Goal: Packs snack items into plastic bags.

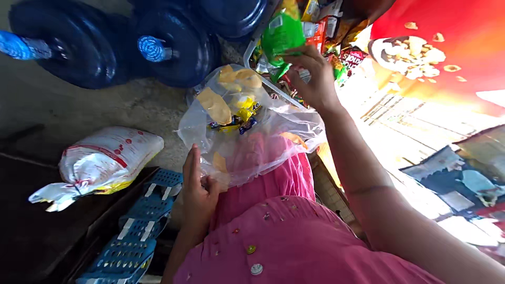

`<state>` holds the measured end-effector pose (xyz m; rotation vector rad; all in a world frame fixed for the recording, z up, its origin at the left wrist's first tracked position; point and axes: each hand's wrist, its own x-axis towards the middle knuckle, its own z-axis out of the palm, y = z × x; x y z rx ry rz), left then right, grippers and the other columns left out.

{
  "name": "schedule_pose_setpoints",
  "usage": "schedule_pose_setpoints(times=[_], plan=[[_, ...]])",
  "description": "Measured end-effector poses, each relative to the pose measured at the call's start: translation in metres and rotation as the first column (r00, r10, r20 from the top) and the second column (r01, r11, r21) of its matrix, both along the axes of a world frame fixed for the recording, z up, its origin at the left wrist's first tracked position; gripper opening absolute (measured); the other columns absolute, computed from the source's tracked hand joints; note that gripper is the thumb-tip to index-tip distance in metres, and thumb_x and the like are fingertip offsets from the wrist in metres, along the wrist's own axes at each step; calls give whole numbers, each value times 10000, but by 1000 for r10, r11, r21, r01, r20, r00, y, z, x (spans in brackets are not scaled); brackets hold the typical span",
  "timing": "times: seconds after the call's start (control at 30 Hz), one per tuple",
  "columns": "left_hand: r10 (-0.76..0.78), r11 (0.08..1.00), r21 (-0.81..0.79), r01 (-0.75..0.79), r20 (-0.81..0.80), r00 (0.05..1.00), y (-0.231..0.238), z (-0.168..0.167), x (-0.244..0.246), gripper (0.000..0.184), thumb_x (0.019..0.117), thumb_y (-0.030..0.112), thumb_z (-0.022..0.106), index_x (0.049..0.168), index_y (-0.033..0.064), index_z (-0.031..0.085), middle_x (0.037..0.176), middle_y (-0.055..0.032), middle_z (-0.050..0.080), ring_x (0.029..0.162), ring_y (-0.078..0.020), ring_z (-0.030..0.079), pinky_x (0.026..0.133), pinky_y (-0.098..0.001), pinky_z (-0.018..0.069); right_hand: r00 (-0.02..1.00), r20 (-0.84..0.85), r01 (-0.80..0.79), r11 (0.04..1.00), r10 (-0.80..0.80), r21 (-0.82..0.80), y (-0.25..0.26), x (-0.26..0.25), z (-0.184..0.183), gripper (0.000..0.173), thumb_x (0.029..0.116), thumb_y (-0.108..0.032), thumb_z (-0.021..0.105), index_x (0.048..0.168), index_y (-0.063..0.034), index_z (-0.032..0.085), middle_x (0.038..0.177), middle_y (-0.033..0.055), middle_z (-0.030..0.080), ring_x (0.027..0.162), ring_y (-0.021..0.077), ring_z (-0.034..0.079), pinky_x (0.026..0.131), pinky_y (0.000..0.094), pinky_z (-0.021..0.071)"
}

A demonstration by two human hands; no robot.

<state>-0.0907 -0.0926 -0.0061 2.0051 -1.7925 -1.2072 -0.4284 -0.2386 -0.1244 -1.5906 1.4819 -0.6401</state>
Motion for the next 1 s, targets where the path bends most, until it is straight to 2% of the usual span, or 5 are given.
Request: schedule_pose_setpoints(times=[0.17, 0.43, 0.73, 0.87, 1.0], plan=[[-80, 996, -37, 79, -41, 996, -11, -4, -1, 736, 883, 55, 540, 1589, 32, 335, 1607, -236, 366, 1291, -263, 562, 921, -332, 533, 954, 256, 227, 936, -158, -267, 115, 20, 106, 178, 952, -169, 617, 894, -23, 702, 1138, 115, 706, 1076, 152, 665, 903, 311, 572], [-163, 987, 12, 163, 41, 986, -20, 0, -5, 721, 870, 70, 520, 1566, -18, 352, 1589, -262, 379, 1329, -325, 530, 963, -390, 519, 988, 114, 122, 976, -102, -182, 112, 9, 66, 146, 917, -84, 658, 953, 31, 741, 1253, 210, 692, 1043, 245, 720, 886, 382, 605], [-132, 988, -39, 149, 288, 948, -25, 2, -26, 656, 878, 197, 577, 1466, -78, 483, 1566, -396, 295, 1425, -525, 370, 1132, -528, 396, 780, -486, 591, 722, -396, 360, -19, -176, -139, 439, 962, -254, 634, 1377, -111, 645, 1653, 325, 169, 1497, 481, 288, 1189, 534, 344], [-174, 930, -186, 316, 534, 827, -45, 0, -17, 380, 948, 361, 618, 1201, 110, 750, 1524, -423, 339, 1374, -638, 335, 1126, -710, 212, 800, -519, 553, 705, -301, 444, -43, -187, -179, 415, 1040, -275, 548, 1358, -24, 635, 1481, 254, 529, 1437, 389, 443, 1201, 523, 320], [-337, 848, -199, 490, 510, 791, -68, -4, -40, 243, 968, 299, 627, 1129, 197, 779, 1622, -243, 337, 1497, -572, 165, 1141, -773, 1, 717, -488, 682, 647, -498, 341, -27, -184, -175, 394, 1034, -180, 516, 1367, 9, 611, 1491, 221, 516, 1409, 314, 483, 1162, 424, 401]])
